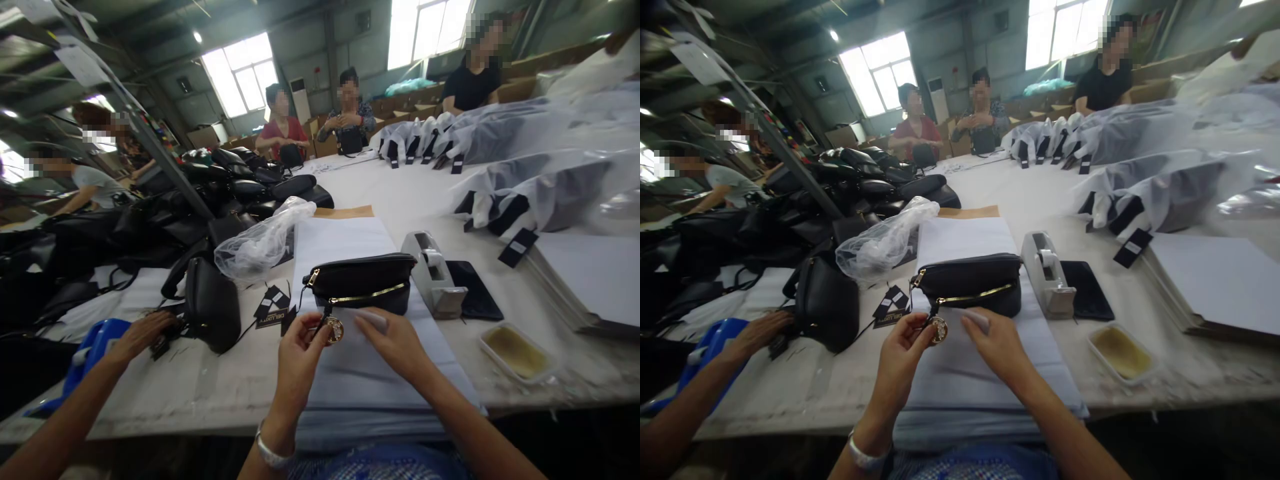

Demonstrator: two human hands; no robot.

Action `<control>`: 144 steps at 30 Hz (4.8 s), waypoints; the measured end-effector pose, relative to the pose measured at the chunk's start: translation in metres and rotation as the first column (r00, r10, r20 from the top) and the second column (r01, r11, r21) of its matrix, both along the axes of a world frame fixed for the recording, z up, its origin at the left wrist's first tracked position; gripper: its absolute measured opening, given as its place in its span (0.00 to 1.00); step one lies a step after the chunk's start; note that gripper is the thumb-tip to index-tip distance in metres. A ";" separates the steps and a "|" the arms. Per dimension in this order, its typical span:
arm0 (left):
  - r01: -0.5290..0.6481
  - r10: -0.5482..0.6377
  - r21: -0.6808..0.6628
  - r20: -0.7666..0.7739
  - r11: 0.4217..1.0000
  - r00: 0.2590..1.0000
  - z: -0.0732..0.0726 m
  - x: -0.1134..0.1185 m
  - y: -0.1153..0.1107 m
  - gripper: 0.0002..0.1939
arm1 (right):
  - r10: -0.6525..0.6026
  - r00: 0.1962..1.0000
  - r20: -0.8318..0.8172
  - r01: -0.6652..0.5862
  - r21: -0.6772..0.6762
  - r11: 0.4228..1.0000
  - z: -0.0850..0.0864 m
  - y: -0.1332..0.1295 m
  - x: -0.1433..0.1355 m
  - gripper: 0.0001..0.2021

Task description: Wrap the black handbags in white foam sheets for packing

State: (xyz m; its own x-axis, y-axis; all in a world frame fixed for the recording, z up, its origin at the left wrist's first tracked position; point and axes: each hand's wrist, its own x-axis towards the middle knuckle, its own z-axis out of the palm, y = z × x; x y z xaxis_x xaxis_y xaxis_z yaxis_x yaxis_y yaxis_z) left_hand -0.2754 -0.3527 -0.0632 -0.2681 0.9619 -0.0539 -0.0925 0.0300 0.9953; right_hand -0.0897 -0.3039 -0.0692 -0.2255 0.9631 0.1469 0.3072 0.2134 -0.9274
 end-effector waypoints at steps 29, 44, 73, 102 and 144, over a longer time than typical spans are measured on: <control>0.093 -0.091 -0.144 0.023 0.985 0.996 -0.006 0.002 0.008 0.21 | -0.066 0.978 -0.200 0.042 -0.124 0.991 0.000 0.001 -0.031 0.18; -0.022 0.014 -0.072 -0.104 0.997 0.994 -0.009 0.013 -0.007 0.17 | -0.106 0.964 -0.245 0.080 -0.112 0.990 -0.032 -0.022 -0.036 0.20; -0.030 0.199 0.211 -0.850 0.977 0.488 -0.017 0.021 -0.018 0.26 | -0.042 0.999 -0.002 0.042 0.057 0.997 -0.011 -0.023 -0.062 0.20; 0.303 -0.281 -0.127 0.164 0.944 0.946 -0.004 -0.008 -0.020 0.18 | 0.129 0.990 0.052 -0.134 0.118 0.984 0.003 -0.011 -0.039 0.25; 0.202 -0.183 -0.261 0.093 0.944 0.979 -0.006 0.002 -0.012 0.23 | -0.661 0.674 -0.329 0.507 -0.445 0.739 -0.018 0.000 0.129 0.19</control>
State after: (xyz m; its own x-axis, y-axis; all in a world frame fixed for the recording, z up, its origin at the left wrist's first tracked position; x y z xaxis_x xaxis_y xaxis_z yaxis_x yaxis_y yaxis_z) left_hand -0.2730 -0.3646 -0.0693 -0.0663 0.9425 -0.3277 -0.1248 0.3180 0.9398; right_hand 0.0397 -0.3036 -0.0872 0.4150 0.8799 -0.2315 -0.1828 -0.1686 -0.9686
